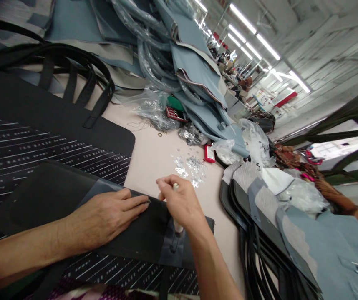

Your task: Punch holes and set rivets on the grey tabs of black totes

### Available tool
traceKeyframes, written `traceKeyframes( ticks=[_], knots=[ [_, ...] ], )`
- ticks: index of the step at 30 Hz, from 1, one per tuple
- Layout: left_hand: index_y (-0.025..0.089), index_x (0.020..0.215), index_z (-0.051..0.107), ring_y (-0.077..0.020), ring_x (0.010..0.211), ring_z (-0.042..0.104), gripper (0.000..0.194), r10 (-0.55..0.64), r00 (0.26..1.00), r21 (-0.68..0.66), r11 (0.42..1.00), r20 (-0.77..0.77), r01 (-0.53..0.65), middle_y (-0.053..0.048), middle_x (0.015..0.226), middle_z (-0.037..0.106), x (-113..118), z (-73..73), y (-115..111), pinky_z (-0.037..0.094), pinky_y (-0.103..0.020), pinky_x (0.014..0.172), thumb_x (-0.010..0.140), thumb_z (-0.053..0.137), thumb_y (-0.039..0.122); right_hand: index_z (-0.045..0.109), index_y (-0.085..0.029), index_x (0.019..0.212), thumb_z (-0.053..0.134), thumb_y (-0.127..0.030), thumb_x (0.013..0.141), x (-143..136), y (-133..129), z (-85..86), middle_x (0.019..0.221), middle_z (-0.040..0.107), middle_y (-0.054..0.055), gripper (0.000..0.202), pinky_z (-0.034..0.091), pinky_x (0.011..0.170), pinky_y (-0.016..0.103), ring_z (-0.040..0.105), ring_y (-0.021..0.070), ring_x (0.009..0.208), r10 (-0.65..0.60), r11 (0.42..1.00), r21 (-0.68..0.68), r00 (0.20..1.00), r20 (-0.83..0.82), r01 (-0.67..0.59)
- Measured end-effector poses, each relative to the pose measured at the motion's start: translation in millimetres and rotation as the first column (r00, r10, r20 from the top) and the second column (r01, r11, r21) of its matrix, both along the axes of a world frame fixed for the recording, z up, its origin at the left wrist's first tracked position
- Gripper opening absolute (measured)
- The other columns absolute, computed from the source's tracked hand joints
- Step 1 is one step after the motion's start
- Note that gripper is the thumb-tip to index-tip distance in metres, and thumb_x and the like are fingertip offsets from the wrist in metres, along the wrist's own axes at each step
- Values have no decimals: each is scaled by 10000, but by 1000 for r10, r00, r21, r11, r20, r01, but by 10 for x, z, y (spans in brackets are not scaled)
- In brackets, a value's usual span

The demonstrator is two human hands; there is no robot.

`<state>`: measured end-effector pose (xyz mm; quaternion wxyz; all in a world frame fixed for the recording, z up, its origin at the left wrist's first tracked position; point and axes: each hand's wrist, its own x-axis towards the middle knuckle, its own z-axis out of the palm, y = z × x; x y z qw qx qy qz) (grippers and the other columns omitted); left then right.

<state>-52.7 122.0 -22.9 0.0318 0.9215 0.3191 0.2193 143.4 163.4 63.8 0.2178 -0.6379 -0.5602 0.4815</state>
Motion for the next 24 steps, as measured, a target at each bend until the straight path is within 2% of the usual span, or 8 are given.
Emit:
traceKeyframes(
  ticks=[2, 5, 7, 9, 11, 14, 18, 24],
  knots=[
    [136, 1178, 667, -205, 822, 555, 257, 1, 1000, -37, 999, -2, -1, -72, 1189, 708, 4, 10, -2, 489, -343, 745, 946, 557, 126, 687, -198, 916, 719, -437, 832, 49, -75, 59, 493, 449, -109, 255, 279, 409, 200, 300, 60, 389, -190, 962, 126, 924, -331, 243],
    [138, 1161, 665, -215, 832, 548, 258, 9, 1000, -68, 998, -6, -9, -64, 1180, 709, 20, 41, -1, 484, -348, 737, 924, 569, 104, 654, -212, 903, 798, -388, 765, 73, -141, 13, 467, 300, -152, 267, 270, 407, 173, 220, 49, 389, -307, 812, 190, 679, -667, 553],
    [137, 1156, 661, -218, 831, 544, 259, 11, 1000, -65, 998, -21, -12, -71, 1162, 706, 32, 58, -1, 478, -351, 733, 924, 558, 92, 636, -227, 903, 794, -363, 772, 78, -137, -104, 473, 241, -160, 246, 244, 394, 170, 158, 55, 388, -323, 746, 141, 539, -778, 650],
    [138, 1157, 656, -217, 824, 543, 260, 8, 999, -66, 998, -36, -11, -77, 1129, 702, 38, 65, -2, 471, -348, 723, 925, 552, 86, 625, -239, 897, 775, -372, 799, 89, -108, -246, 487, 201, -158, 223, 228, 391, 175, 116, 66, 394, -330, 722, 88, 453, -828, 686],
    [138, 1152, 654, -215, 809, 539, 251, 8, 999, -69, 998, -34, -11, -74, 1092, 699, 40, 60, -1, 468, -344, 711, 924, 561, 92, 619, -245, 873, 762, -400, 818, 109, -74, -373, 502, 165, -153, 218, 215, 395, 178, 87, 73, 405, -333, 712, 76, 432, -838, 698],
    [129, 1145, 655, -213, 798, 536, 231, -2, 1000, -53, 999, -24, 1, -80, 1084, 700, 42, 36, 2, 475, -343, 712, 934, 563, 106, 616, -250, 844, 752, -439, 831, 139, -45, -488, 518, 121, -146, 234, 200, 403, 180, 57, 82, 424, -315, 714, 105, 451, -835, 692],
    [124, 1154, 654, -218, 809, 542, 225, -4, 1000, -31, 1000, -13, 4, -98, 1115, 706, 39, 9, 1, 477, -341, 683, 964, 533, 128, 622, -251, 823, 746, -405, 839, 153, -50, -539, 533, 99, -140, 199, 186, 400, 180, 24, 88, 442, -310, 714, 86, 423, -851, 695],
    [134, 1105, 679, -218, 797, 552, 204, 4, 999, -78, 997, 50, 0, -84, 1087, 729, 44, 24, 6, 500, -332, 657, 937, 563, 129, 642, -254, 833, 729, -349, 860, 114, -63, -555, 545, 95, -134, 132, 183, 376, 160, 2, 92, 452, -287, 721, 65, 383, -878, 690]
  ],
)
